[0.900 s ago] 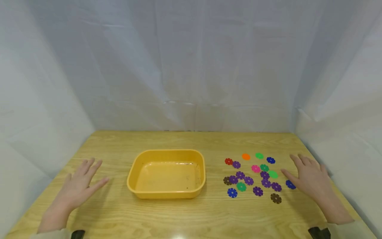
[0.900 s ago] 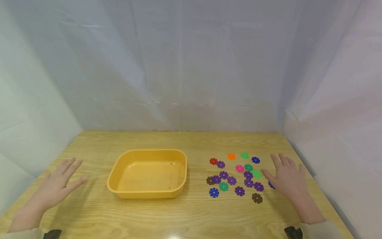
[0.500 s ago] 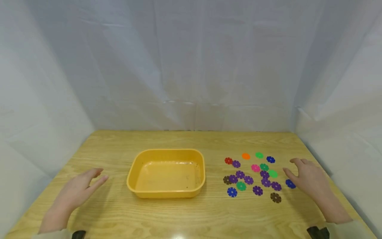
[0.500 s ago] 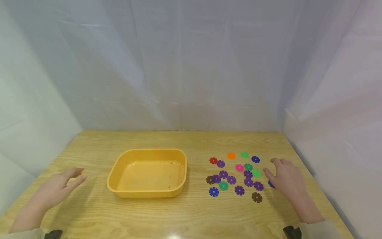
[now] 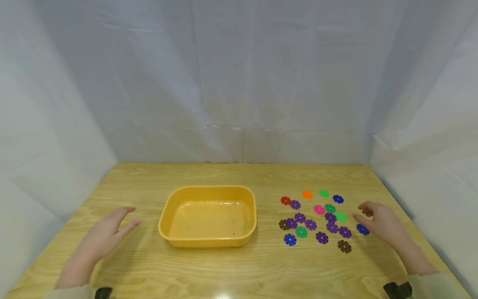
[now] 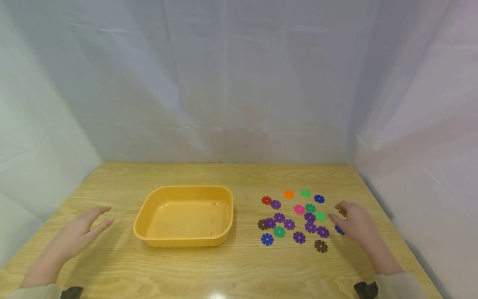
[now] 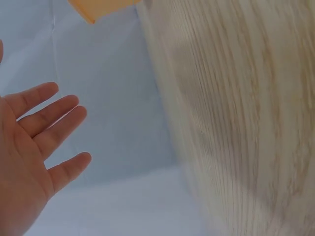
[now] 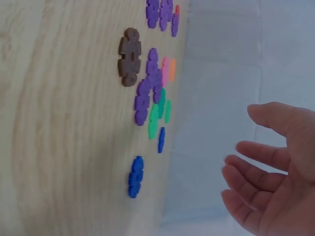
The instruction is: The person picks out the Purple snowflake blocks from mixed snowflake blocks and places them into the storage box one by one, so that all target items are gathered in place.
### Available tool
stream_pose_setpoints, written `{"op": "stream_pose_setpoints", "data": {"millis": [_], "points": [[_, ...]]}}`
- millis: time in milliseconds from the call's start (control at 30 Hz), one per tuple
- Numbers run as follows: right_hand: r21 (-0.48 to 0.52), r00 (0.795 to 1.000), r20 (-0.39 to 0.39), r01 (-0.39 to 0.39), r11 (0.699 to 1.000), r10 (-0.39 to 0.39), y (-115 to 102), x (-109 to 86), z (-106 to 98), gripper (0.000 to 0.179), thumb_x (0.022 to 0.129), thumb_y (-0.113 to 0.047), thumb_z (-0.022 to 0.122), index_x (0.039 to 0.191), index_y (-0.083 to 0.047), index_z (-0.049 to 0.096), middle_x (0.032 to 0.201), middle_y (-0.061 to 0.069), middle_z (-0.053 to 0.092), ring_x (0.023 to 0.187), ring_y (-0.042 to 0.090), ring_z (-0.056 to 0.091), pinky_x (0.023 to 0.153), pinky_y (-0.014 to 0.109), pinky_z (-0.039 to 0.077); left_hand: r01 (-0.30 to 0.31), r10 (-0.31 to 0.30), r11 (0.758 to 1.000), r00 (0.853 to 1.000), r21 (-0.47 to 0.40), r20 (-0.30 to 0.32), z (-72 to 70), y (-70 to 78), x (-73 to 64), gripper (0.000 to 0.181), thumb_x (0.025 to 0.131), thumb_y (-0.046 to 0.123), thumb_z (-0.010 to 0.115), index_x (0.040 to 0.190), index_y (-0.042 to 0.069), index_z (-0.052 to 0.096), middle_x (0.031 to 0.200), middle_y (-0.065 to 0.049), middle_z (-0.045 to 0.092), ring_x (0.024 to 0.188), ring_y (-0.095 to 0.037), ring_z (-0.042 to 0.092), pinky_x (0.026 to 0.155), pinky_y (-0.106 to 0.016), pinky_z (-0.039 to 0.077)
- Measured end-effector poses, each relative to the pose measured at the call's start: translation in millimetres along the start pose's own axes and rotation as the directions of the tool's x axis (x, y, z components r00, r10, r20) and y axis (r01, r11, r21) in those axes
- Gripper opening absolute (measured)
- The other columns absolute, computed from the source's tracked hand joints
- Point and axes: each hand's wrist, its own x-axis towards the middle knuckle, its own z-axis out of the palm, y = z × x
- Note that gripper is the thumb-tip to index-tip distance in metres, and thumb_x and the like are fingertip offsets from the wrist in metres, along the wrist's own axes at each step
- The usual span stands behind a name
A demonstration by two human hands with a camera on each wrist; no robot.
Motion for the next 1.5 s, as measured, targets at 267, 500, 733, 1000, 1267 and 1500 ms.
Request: {"op": "stream_pose_setpoints", "data": {"millis": [267, 500, 733, 1000, 1267, 1500], "points": [[0.109, 0.998, 0.051, -0.027, 0.994, 0.022, 12.8, 2.0, 11.2, 0.033, 0.080, -0.021, 0.066, 0.094, 0.008, 0.058, 0.080, 0.010, 0.060, 0.074, 0.027, 0.057, 0.059, 0.035, 0.048, -0.131, 0.132, 0.990, 0.990, 0.044, -0.041, 11.3, 3.1, 10.2, 0.064, 0.085, 0.033, 0.058, 0.126, -0.011, 0.038, 0.131, -0.029, 0.032, 0.115, -0.047, 0.031, 0.088, -0.059, 0.028], [0.177, 0.993, 0.114, -0.018, 0.984, -0.002, 20.5, 3.6, 19.6, 0.030, 0.079, -0.019, 0.067, 0.092, 0.006, 0.060, 0.079, 0.004, 0.058, 0.071, 0.017, 0.054, 0.056, 0.025, 0.045, -0.210, 0.211, 0.977, 0.977, 0.048, -0.015, 24.1, 9.7, 19.1, 0.075, 0.080, 0.038, 0.062, 0.131, -0.009, 0.033, 0.136, -0.028, 0.025, 0.123, -0.044, 0.023, 0.091, -0.059, 0.026], [0.234, 0.984, 0.173, -0.011, 0.972, -0.030, 24.4, 5.5, 29.2, 0.021, 0.077, -0.010, 0.066, 0.089, 0.006, 0.060, 0.077, 0.003, 0.058, 0.070, 0.017, 0.053, 0.058, 0.024, 0.046, -0.196, 0.193, 0.980, 0.979, 0.042, 0.061, 35.8, 17.2, 21.0, 0.086, 0.080, 0.042, 0.059, 0.140, 0.000, 0.015, 0.144, -0.020, 0.011, 0.130, -0.036, 0.009, 0.089, -0.068, 0.017], [0.234, 0.969, 0.242, -0.017, 0.972, -0.041, 28.3, 7.8, 38.8, 0.021, 0.072, -0.009, 0.070, 0.086, 0.002, 0.060, 0.079, 0.003, 0.057, 0.073, 0.017, 0.052, 0.062, 0.027, 0.045, -0.212, 0.202, 0.972, 0.974, 0.097, 0.105, 43.3, 23.2, 23.1, 0.090, 0.081, 0.048, 0.056, 0.142, 0.003, 0.007, 0.146, -0.017, 0.003, 0.131, -0.035, 0.005, 0.089, -0.069, 0.011], [0.202, 0.966, 0.255, -0.012, 0.979, -0.041, 28.1, 9.2, 43.3, 0.023, 0.070, -0.008, 0.072, 0.087, 0.002, 0.060, 0.079, 0.003, 0.057, 0.073, 0.018, 0.052, 0.065, 0.032, 0.046, -0.203, 0.176, 0.968, 0.968, 0.149, 0.176, 51.3, 24.6, 25.2, 0.091, 0.080, 0.053, 0.054, 0.141, 0.000, 0.012, 0.146, -0.015, 0.001, 0.131, -0.036, 0.005, 0.088, -0.070, 0.009], [0.188, 0.966, 0.252, 0.005, 0.982, -0.053, 26.8, 9.5, 44.1, 0.021, 0.071, -0.008, 0.072, 0.085, 0.000, 0.058, 0.078, 0.002, 0.055, 0.071, 0.017, 0.049, 0.062, 0.032, 0.044, -0.208, 0.178, 0.963, 0.967, 0.169, 0.180, 52.2, 28.3, 25.0, 0.091, 0.079, 0.057, 0.051, 0.140, -0.001, 0.016, 0.146, -0.015, 0.004, 0.130, -0.037, 0.008, 0.088, -0.070, 0.010]]}}
